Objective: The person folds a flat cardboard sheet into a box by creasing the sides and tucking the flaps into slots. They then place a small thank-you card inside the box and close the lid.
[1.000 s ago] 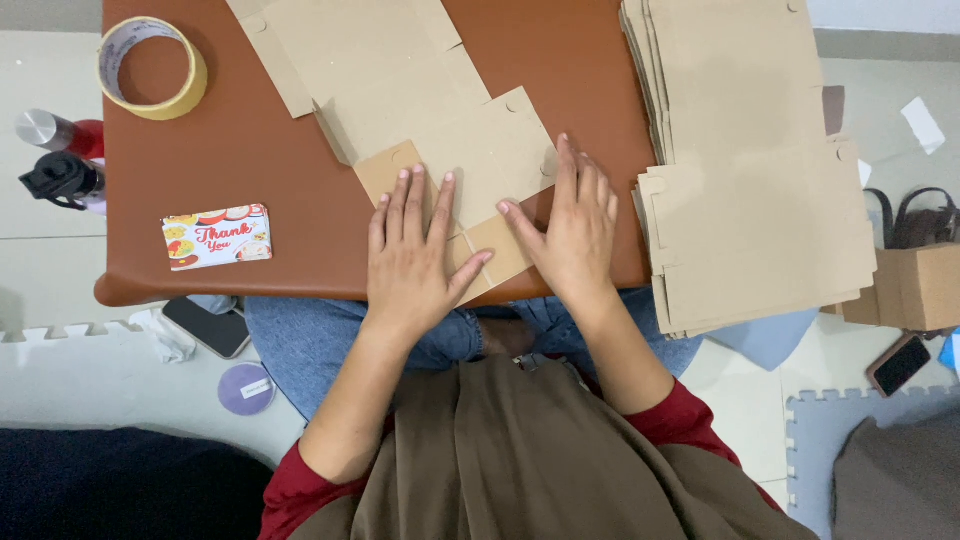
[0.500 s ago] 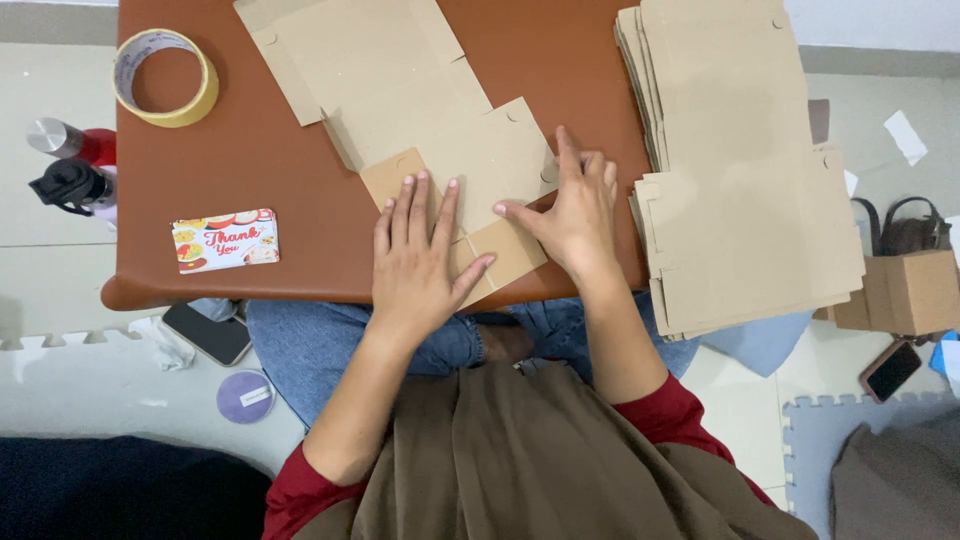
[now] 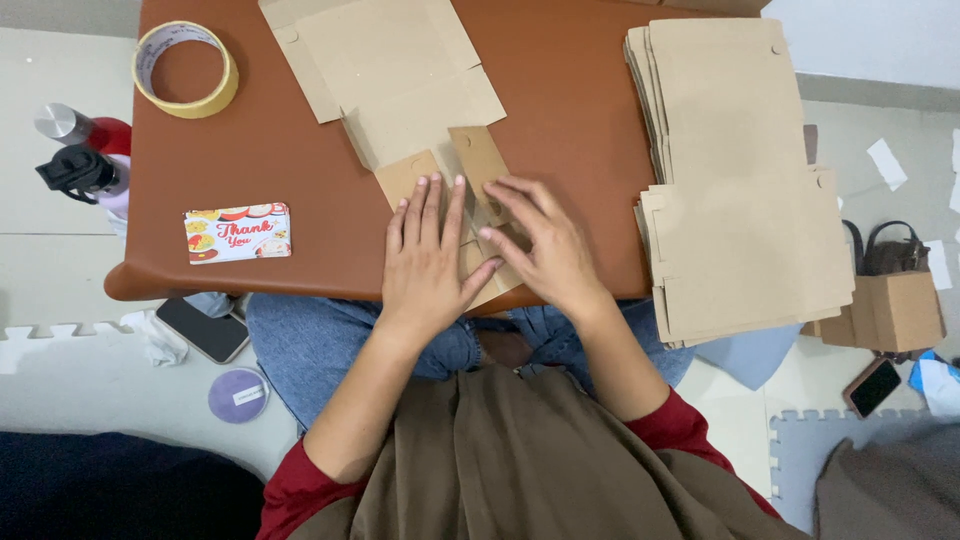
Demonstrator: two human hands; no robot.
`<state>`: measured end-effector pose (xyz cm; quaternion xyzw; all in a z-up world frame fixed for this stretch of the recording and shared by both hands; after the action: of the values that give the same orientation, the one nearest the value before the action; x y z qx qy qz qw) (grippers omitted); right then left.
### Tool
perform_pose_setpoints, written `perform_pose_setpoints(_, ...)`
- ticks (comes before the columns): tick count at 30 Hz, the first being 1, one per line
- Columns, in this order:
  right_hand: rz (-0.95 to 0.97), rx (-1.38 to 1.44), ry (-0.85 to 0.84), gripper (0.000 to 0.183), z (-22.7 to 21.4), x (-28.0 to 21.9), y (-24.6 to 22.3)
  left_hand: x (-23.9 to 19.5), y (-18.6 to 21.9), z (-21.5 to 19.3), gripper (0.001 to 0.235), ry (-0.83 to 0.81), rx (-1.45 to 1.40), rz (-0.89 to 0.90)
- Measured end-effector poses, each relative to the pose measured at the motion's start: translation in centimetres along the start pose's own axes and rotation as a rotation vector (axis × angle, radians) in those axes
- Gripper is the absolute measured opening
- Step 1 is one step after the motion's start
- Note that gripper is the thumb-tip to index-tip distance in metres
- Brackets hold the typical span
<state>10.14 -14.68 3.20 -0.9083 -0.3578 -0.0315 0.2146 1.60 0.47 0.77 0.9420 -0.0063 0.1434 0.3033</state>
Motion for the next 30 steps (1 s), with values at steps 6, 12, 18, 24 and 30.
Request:
perform_pose_setpoints(6, -0.077, -0.249, -0.145, 0.055, 0.4, 0.0, -1.8, 0.0, -0.3, 0.3, 0.092, -0.033, -0.027, -0.005)
perform_pose_setpoints(12, -0.072, -0.282, -0.18, 0.047, 1.4, 5.0, -0.3, -0.2, -0.4, 0.5, 0.089, 0.042, -0.009, 0.034)
perform_pose_setpoints(18, -0.072, -0.458, -0.122, 0.051, 4.0, 8.6, 1.4, -0.4, -0.4, 0.7, 0.089, 0.042, -0.005, 0.033)
perform_pose_setpoints(24, 0.205, -0.324, -0.016, 0.049, 4.9, 8.9, 2.9, -0.3, -0.5, 0.6, 0.089, 0.004, -0.013, 0.014)
perform_pose_setpoints(30, 0.058, 0.219, 0.238, 0.064, 3.3, 9.1, 1.4, -0.3, -0.3, 0.3, 0.086, 0.1, 0.115, 0.071)
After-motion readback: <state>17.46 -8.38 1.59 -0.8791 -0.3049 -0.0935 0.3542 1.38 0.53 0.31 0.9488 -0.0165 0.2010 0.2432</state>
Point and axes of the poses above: each hand's wrist, its own x-axis towards the middle knuckle, its own z-axis out of the palm, y = z × x, the point moved 2 cm from there along x, towards the middle knuckle, and after that the axes turned 14 degrees about -x, right-handed, at the moved point
